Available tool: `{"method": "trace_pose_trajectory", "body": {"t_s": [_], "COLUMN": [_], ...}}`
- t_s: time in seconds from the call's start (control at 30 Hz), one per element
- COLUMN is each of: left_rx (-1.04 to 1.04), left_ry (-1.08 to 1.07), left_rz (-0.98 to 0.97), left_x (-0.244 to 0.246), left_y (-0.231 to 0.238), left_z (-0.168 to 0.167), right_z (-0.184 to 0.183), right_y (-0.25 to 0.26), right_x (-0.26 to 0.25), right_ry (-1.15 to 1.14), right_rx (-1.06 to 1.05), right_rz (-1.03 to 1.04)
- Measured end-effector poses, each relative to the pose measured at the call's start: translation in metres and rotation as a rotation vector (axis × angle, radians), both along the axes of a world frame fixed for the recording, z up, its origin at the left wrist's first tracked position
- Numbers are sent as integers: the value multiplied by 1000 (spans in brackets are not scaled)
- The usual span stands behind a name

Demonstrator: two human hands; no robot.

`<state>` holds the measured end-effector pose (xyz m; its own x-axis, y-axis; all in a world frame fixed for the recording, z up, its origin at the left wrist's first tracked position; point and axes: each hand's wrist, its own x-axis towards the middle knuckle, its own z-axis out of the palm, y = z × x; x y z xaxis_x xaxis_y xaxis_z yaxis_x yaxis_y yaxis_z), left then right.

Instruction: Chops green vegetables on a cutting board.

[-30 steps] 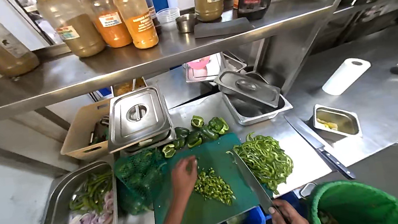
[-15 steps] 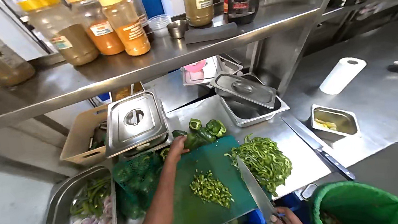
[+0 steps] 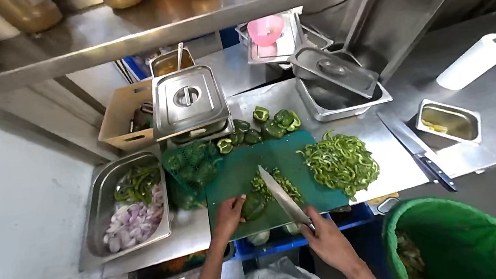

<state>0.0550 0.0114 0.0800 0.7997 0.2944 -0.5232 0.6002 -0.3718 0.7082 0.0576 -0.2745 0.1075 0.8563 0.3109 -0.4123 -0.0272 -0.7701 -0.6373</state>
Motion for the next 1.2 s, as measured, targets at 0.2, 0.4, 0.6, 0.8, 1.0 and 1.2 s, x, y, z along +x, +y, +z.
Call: {"method": "trace_pose_trajectory", "body": {"t_s": [0.2,0.4,0.6,0.8,1.0,1.2], "left_rx": [328,320,323,310,297,288], "left_ry": [-387,-447,-491,-560,-604,-620], "left_rz": [-191,-511,-777,-751,-712,-697], "left_x": [-18,-6,21,17,11,10], "left_y": [9,14,24,28,31,34], "left_z": [-4,-13,-1,-11,-16,-21], "right_z": [18,12,82,14,68,38], "right_y": [43,61,71,88,84,92], "right_x": [3,9,16,31,22,32], "right_ry": [21,103,27,43,52,61], "right_rx": [-392,-523,-648,-530,-617,-584], "right_rz": [204,287,412,386,425,418]}}
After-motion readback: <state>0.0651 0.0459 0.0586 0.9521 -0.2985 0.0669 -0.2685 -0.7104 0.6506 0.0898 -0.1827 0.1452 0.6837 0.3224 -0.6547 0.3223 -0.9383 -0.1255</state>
